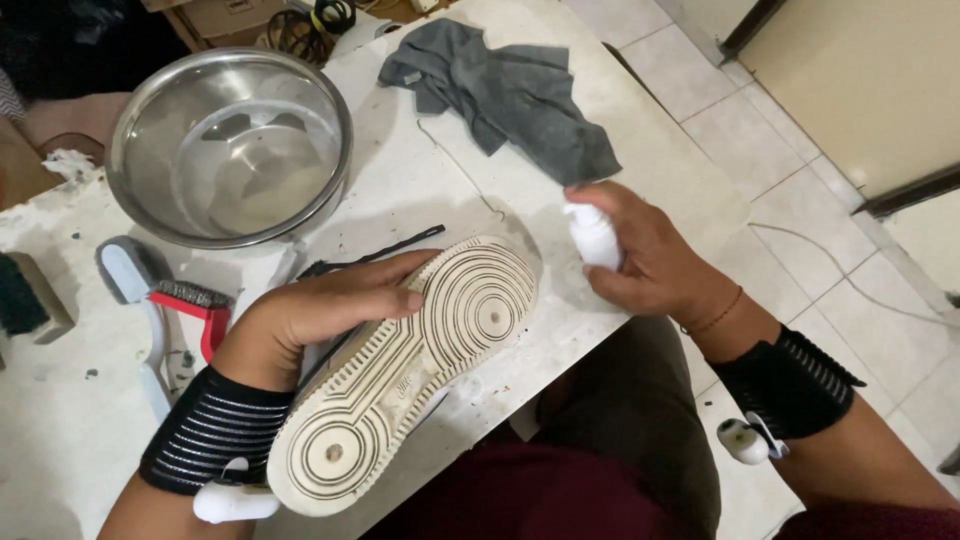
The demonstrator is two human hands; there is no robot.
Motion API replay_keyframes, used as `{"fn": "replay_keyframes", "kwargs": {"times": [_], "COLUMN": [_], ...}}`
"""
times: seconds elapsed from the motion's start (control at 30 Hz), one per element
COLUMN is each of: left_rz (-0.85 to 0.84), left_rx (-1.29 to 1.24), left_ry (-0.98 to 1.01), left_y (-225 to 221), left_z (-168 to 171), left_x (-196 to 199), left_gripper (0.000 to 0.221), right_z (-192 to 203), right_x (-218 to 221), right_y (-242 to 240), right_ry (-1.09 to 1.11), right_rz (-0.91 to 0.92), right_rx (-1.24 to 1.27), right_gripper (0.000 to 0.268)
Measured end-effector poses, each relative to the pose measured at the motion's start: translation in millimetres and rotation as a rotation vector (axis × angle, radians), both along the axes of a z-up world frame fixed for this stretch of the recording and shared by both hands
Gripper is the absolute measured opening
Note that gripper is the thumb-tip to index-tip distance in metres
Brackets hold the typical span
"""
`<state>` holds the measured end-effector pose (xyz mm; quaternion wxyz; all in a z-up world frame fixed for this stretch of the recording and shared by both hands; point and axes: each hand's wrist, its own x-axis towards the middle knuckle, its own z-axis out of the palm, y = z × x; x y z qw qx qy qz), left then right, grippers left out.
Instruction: Cleaning the sole of a white sneaker using cleaning solution, a brush, and a scraper tool to remove dirt from the treads.
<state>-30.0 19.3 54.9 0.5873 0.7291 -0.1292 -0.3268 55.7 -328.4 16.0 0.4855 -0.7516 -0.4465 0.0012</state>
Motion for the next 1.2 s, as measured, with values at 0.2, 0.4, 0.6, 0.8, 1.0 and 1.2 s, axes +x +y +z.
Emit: {"fn": "replay_keyframes", "kwargs": {"times": [0.2, 0.4, 0.6, 0.8, 1.0, 1.2], "left_rz": [-0.007, -0.032, -0.163, -0.145, -0.087, -0.078], "left_rx": [-0.028, 0.032, -0.008, 0.106, 0.04, 0.236], "left_ry": [-0.043, -0.045, 0.022, 0.003, -0.118, -0.012], "left_y": [-5, -1, 5, 3, 5, -2], "left_z": [9, 3, -4, -2, -16, 10], "left_x": [-3, -1, 4, 3, 1, -5], "left_gripper": [0.097, 0.103, 0.092, 0.082, 0.074, 0.081], "right_z": [40, 50, 43, 19, -14, 9], "right_x": [-41, -41, -22, 21, 60, 53], "right_y": [42, 61, 51, 11, -33, -27], "right_ry": [-0.414, -0.678, -0.649, -0.365, -0.021, -0.235], "right_rz": [0.042, 0.133, 0.115, 0.048, -0.272, -0.563], "right_rx": [-0.358, -0.473, -0.602, -0.256, 0.06, -0.355], "right_gripper": [0.048, 0.05, 0.071, 0.077, 0.064, 0.056]}}
